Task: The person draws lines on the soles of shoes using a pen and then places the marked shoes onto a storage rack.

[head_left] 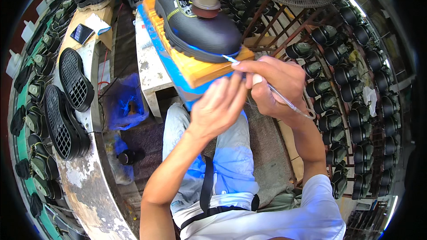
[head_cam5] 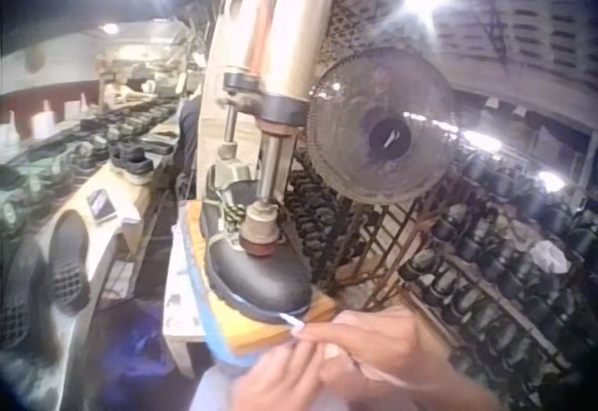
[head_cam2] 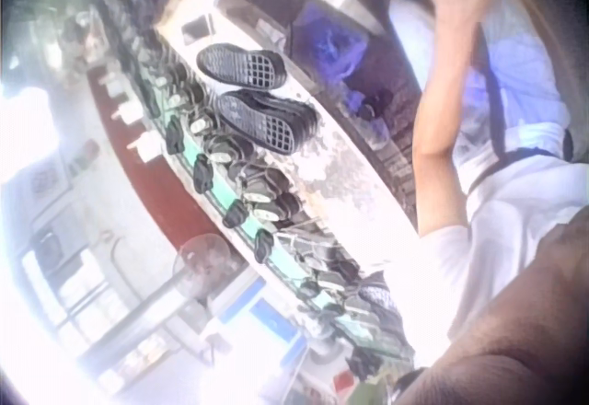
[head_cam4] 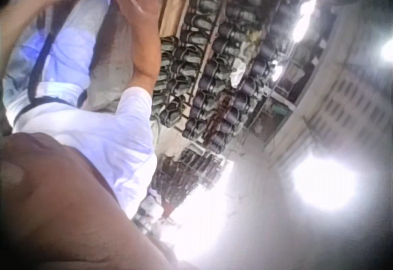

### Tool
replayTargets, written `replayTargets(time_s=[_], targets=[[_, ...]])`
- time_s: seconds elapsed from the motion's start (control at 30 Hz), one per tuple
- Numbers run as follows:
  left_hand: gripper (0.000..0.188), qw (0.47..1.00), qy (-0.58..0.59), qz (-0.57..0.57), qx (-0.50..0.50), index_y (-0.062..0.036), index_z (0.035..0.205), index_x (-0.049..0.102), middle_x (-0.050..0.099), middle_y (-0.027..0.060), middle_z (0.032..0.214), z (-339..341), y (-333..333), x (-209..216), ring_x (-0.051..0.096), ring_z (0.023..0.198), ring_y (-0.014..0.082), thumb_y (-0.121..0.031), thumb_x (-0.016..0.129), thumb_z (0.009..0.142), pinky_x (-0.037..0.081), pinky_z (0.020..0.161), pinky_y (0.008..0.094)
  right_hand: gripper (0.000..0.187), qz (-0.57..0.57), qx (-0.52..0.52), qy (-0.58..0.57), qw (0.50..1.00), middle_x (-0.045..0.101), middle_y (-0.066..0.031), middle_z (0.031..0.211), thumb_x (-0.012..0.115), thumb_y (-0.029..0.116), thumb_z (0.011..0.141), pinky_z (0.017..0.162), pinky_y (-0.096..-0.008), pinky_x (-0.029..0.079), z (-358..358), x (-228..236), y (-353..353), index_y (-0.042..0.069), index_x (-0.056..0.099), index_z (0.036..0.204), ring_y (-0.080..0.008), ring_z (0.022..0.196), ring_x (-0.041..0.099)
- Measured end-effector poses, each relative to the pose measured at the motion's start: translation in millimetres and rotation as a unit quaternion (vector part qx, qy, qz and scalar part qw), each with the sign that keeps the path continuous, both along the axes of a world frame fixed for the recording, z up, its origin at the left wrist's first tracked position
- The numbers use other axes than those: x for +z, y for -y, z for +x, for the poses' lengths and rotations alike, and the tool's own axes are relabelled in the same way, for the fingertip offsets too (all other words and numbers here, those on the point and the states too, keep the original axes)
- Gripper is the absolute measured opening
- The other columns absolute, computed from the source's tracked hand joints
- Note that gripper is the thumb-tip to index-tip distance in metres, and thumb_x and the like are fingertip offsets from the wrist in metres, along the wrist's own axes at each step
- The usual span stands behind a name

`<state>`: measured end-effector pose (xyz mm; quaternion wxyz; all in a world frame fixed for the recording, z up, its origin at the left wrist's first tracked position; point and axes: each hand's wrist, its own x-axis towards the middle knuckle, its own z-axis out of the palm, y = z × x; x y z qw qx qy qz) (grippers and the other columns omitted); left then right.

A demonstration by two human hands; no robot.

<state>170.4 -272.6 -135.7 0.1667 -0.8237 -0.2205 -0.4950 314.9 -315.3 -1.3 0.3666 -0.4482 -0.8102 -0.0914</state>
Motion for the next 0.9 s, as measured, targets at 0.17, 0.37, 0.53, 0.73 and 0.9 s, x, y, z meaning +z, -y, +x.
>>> replayTargets(time_s=[0.17,0.37,0.53,0.73,0.9], targets=[[0.029,0.986,0.141,-0.063,-0.066,-0.0032,0.114,0.071,0.073,0.0107,0.113,-91.3,-32.4,0.9,0.065,0.109,0.0277,-0.019,0.073,0.089,0.05,0.1,0.0449,0.022,0.024,0.105,-0.128,0.986,0.068,-0.0115,0.074,0.062,0.0,0.082,0.051,-0.0349,0.051,-41.1,-23.6,-34.6,0.0,0.076,0.099,-0.0229,0.057,0.065],[0.037,0.952,0.259,-0.163,0.0,0.0015,0.116,0.063,0.065,0.0217,0.12,-143.7,-87.0,6.9,0.061,0.126,0.042,-0.032,0.065,0.1,0.044,0.11,0.052,0.018,0.096,0.11,-0.163,0.976,0.071,-0.0126,0.081,0.065,0.007,0.086,0.058,-0.0383,0.056,-73.2,-64.7,-110.9,0.003,0.075,0.1,-0.0297,0.065,0.069],[0.07,0.943,0.194,-0.253,0.094,0.0025,0.125,0.058,0.065,0.0207,0.126,-159.0,-124.9,25.3,0.064,0.121,0.0384,-0.033,0.095,0.077,0.051,0.101,0.0434,0.022,0.146,0.055,-0.083,0.984,0.067,-0.0107,0.077,0.067,0.007,0.082,0.058,-0.0379,0.055,-51.4,-71.1,-145.8,0.004,0.076,0.102,-0.0283,0.064,0.068],[0.091,0.922,0.212,-0.317,0.062,0.0015,0.137,0.055,0.067,0.0126,0.119,-162.2,-159.9,16.5,0.064,0.104,0.0223,-0.03,0.102,0.066,0.052,0.095,0.0356,0.024,0.163,-0.052,0.001,0.985,0.064,-0.0108,0.075,0.066,0.005,0.08,0.057,-0.0383,0.055,-8.3,-59.7,-124.4,0.003,0.075,0.103,-0.0298,0.062,0.067],[0.083,0.951,0.172,-0.254,0.049,-0.0003,0.14,0.059,0.061,0.0211,0.142,-181.9,-226.4,3.8,0.06,0.13,0.0329,-0.032,0.096,0.073,0.046,0.112,0.0409,0.024,0.131,-0.082,0.027,0.988,0.064,-0.0115,0.076,0.066,0.004,0.08,0.057,-0.0395,0.055,14.7,-49.3,-86.4,0.002,0.074,0.102,-0.0303,0.062,0.067]])
